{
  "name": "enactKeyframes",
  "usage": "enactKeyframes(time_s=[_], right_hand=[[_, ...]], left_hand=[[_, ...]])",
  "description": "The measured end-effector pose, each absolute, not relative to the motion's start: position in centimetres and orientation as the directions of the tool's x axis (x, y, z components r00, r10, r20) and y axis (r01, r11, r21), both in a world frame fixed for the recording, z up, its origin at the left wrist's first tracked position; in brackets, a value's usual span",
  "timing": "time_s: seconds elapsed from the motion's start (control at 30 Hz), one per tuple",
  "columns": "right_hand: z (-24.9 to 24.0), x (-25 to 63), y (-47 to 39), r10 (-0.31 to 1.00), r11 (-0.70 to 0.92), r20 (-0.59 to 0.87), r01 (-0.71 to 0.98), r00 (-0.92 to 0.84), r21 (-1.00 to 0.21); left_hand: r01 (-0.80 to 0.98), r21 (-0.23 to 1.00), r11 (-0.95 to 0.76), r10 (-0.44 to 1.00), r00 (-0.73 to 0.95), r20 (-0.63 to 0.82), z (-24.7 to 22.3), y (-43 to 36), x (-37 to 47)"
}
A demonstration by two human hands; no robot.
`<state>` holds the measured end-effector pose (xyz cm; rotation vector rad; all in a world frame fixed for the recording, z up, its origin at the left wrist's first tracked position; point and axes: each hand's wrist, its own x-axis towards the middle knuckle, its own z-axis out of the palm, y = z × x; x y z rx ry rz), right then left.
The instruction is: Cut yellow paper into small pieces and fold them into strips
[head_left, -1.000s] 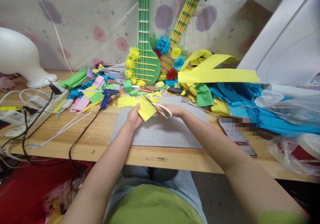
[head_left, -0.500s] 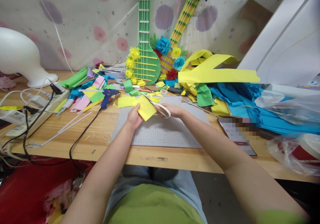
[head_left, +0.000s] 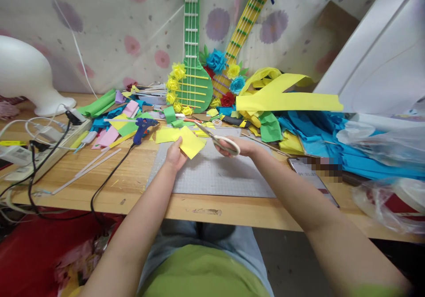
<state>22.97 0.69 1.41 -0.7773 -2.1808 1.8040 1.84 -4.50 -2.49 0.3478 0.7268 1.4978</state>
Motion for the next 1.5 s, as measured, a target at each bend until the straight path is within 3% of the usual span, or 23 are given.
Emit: enactKeyframes(time_s=[0.1, 0.2, 0.3, 0.37, 0.47, 0.6, 0.67, 0.77, 0.83, 0.93, 1.07, 1.17, 1.3, 1.43, 1.5], right_hand=[[1.9, 26.0, 0.9, 0.635, 0.262, -0.214, 0.467, -0.743, -0.844], [1.6, 29.0, 1.2, 0.873, 0.350, -0.158, 0.818, -0.462, -0.457], [0.8, 31.1, 1.1, 0.975, 0.196, -0.084, 0.974, -0.207, -0.115], [0.1, 31.8, 0.9, 0.989, 0.131, -0.063, 0.991, -0.131, -0.012], [-0.6, 32.2, 0.6, 0.995, 0.094, -0.031, 0.995, -0.093, 0.041], [-0.4, 31.6, 0.3, 0.996, 0.094, 0.009, 0.996, -0.094, 0.004], [0.3, 30.5, 0.0, 0.990, 0.129, 0.062, 0.987, -0.123, -0.095], [1.5, 27.4, -0.5, 0.973, 0.230, 0.124, 0.852, -0.194, -0.470], [1.7, 24.7, -0.7, 0.949, 0.253, 0.077, 0.592, -0.306, -0.765], [1.2, 21.1, -0.6, 0.914, 0.078, -0.013, 0.206, -0.405, -0.975], [-0.5, 18.6, 0.2, 0.879, -0.150, -0.122, -0.025, -0.462, -0.988], [-1.6, 18.4, 0.9, 0.905, -0.158, -0.134, -0.025, -0.403, -0.987], [-2.8, 20.0, 1.9, 0.972, -0.033, -0.086, 0.237, -0.220, -0.971], [-3.6, 21.9, 2.5, 0.996, 0.007, -0.043, 0.567, -0.076, -0.824], [-3.7, 22.4, 2.3, 0.998, 0.014, -0.031, 0.635, -0.059, -0.773]], left_hand=[[-0.790, 0.613, 0.020, 0.943, -0.188, -0.273, -2.1, -4.3, 1.5], [-0.803, 0.596, -0.007, 0.930, -0.224, -0.291, -1.8, -4.1, 0.8], [-0.810, 0.587, -0.014, 0.931, -0.224, -0.288, -1.6, -4.0, -0.1], [-0.812, 0.583, -0.034, 0.935, -0.232, -0.267, -1.4, -4.0, -0.6], [-0.810, 0.584, -0.061, 0.945, -0.235, -0.228, -1.3, -4.1, -1.0], [-0.787, 0.616, -0.039, 0.961, -0.199, -0.194, -1.4, -4.2, 0.0], [-0.764, 0.645, -0.006, 0.967, -0.168, -0.190, -1.5, -4.1, 1.0], [-0.720, 0.690, 0.069, 0.979, -0.085, -0.186, -1.4, -3.9, 2.7], [-0.681, 0.722, 0.119, 0.987, -0.001, -0.163, -1.2, -3.6, 3.7], [-0.613, 0.776, 0.146, 0.989, 0.096, -0.110, -0.9, -3.3, 4.7], [-0.494, 0.857, 0.148, 0.989, 0.059, -0.137, -1.1, -2.9, 5.2], [-0.402, 0.912, 0.083, 0.996, 0.012, -0.085, -1.6, -2.7, 4.9], [-0.195, 0.975, -0.104, 0.994, 0.000, 0.106, -2.6, -3.1, 3.2], [-0.115, 0.993, -0.026, 0.999, 0.027, 0.030, -3.5, -4.4, 0.0], [0.098, 0.988, -0.120, 0.992, 0.054, 0.115, -3.9, -5.4, -2.0]])
